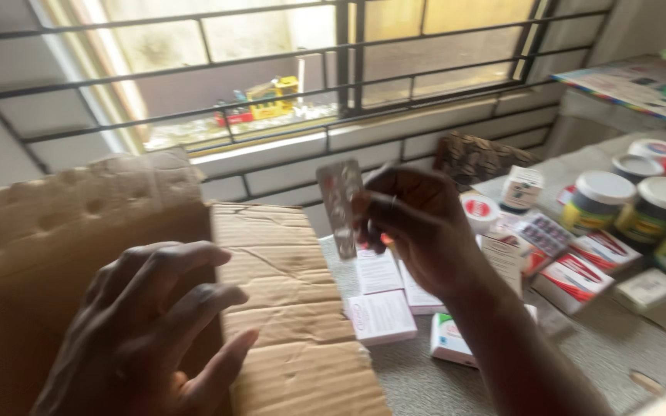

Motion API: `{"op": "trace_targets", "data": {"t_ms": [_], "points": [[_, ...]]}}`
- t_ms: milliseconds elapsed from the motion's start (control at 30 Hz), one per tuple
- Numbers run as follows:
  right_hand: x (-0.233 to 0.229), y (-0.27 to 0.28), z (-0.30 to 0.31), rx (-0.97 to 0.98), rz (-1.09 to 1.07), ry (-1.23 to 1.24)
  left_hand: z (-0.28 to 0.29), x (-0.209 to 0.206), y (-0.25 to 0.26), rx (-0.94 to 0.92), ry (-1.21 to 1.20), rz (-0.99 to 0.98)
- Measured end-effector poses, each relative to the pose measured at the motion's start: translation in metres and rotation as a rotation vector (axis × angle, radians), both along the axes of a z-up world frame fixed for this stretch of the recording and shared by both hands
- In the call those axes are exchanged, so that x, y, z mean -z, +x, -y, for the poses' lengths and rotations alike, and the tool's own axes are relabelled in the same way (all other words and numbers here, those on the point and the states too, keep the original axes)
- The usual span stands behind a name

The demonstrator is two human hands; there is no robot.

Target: The person unpacks a cardboard box by repeatedly reaching in and removing small boxes and jars, placing them on a nearby table. The items include various medicine boxes and containers, which are set down one by one.

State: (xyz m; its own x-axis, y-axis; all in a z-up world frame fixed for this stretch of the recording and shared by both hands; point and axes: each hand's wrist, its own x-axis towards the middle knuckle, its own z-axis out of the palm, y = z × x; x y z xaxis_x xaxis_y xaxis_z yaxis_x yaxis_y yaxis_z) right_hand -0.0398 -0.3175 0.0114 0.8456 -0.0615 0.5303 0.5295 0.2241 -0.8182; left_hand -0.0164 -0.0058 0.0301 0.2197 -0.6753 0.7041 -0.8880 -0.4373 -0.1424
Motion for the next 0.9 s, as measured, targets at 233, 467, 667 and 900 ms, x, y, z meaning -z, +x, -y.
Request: {"op": "trace_targets", "data": {"t_ms": [233,467,667,900], "points": [[-0.003,-0.023,0.069,0.348,0.012,-0.289,-0.003,0.03,0.027,0.038,0.108,-0.055],[0.034,-0.06,0.161,0.741,-0.282,-0.32,-0.007,0.052,0.056,0.127,0.144,0.001],[0.068,-0.075,0.255,0.872,-0.441,-0.376,-0.007,0.083,0.067,-0.049,0.087,0.029],[0.103,-0.063,0.303,0.951,-0.875,-0.625,-0.012,0.105,0.087,-0.042,0.1,0.06]]}}
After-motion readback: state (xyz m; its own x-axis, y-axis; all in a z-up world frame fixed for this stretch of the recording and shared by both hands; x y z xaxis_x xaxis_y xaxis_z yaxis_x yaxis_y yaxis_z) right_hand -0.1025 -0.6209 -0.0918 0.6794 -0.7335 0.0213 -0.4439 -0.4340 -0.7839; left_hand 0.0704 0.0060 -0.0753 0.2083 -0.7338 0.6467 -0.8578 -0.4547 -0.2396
